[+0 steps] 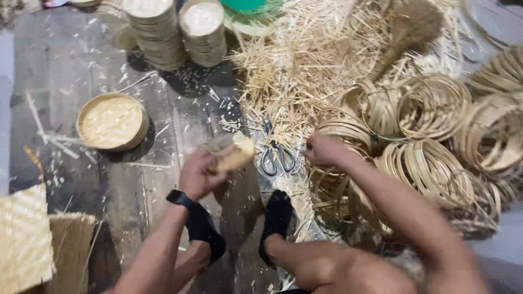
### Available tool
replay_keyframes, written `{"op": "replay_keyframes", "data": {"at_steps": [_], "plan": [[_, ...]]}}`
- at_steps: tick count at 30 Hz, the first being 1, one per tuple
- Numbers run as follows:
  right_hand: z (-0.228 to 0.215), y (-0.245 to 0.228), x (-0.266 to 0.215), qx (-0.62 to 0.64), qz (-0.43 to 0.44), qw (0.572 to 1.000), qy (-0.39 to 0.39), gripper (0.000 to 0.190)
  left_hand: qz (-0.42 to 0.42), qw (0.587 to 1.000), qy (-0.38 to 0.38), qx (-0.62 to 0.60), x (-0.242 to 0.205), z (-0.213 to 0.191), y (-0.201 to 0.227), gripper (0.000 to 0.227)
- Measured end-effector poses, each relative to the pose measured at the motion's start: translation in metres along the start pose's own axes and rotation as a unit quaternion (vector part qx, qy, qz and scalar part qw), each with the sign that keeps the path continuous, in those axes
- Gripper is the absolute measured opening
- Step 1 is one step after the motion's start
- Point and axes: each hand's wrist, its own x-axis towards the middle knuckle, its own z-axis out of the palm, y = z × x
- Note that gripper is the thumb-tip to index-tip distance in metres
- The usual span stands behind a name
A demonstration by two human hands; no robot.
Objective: The person places a woven bamboo mat onto a circular wooden mold, fits a bamboo ring over it, and trims the overhanging material with shears.
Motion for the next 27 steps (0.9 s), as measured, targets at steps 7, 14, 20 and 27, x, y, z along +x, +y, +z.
{"op": "replay_keyframes", "data": {"at_steps": [7, 14, 20, 27], "plan": [[0.189, -0.011, 0.104, 0.211, -0.043, 0.96, 0.18, 0.05, 0.011, 0.974, -0.117, 0.195, -0.095, 0.039, -0.011, 0.038], [0.216, -0.023, 0.156, 0.222, 0.038, 0.948, 0.227, 0.074, -0.111, 0.976, 0.057, 0.177, -0.061, 0.084, -0.014, 0.117], [0.192, -0.02, 0.175, 0.213, 0.109, 0.966, 0.093, 0.078, -0.196, 0.976, 0.03, 0.086, -0.029, 0.103, -0.009, 0.085], [0.2, 0.008, 0.144, 0.61, 0.024, 0.785, -0.106, 0.051, -0.051, 0.994, 0.068, 0.074, -0.03, 0.093, -0.021, 0.069]]}}
